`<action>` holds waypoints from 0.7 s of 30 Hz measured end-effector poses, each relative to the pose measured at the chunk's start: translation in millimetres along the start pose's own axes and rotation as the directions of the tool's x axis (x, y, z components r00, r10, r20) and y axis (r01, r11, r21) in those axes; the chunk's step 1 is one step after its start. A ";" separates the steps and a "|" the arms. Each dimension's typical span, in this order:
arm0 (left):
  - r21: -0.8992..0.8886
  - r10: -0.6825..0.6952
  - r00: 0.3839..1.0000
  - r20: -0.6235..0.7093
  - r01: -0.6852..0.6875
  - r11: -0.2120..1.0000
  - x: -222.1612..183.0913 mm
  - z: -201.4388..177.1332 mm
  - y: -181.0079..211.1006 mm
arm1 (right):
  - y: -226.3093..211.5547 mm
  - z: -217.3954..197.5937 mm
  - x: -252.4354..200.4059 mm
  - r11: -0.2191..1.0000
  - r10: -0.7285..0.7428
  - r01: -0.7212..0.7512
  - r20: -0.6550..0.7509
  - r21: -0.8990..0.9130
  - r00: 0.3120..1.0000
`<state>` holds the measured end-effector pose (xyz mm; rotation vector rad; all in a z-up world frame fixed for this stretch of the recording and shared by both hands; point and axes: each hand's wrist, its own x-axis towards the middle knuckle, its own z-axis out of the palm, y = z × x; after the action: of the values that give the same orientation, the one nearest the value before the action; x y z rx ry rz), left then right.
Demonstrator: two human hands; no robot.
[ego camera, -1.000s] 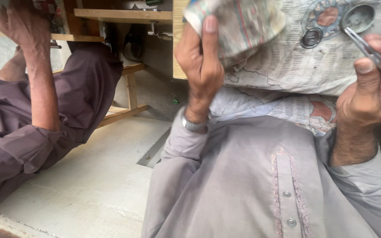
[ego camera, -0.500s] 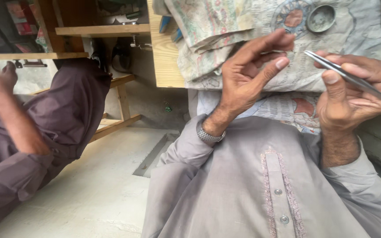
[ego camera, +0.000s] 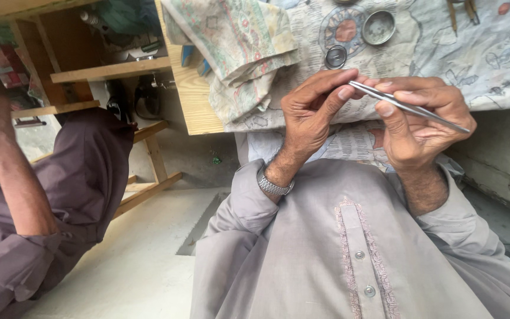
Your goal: The person sits on the floor and uses tweezers to pick small particles from a patterned cloth held in their left hand. They repeatedly rub the cloth with a small wooden block and continue using the tweezers to remove debris from the fabric surface.
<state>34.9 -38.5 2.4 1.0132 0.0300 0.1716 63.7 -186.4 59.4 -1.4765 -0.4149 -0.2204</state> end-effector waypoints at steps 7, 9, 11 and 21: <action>0.152 0.099 0.995 -0.014 -0.095 0.984 5.8 -1.6 17.8 | -35.3 -10.7 40.8 0.995 0.083 -0.085 -0.051 -0.047 0.995; 0.238 0.164 0.987 0.000 -0.159 0.958 9.6 -8.1 26.9 | -51.0 -39.1 48.3 0.884 0.241 -0.252 -0.077 -0.394 0.967; 0.330 0.227 0.973 0.034 -0.225 0.917 15.5 -13.8 34.2 | -45.9 -67.8 54.1 0.629 0.220 -0.069 0.093 -0.774 0.971; 0.425 0.177 0.984 0.018 -0.168 0.890 25.4 -23.7 33.3 | 29.3 -157.3 74.7 0.259 0.193 -0.104 -0.054 -0.960 0.980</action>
<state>53.2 2.6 19.4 1.4530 -0.0048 0.3499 164.4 -331.4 56.1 -2.7859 -0.1490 -0.2839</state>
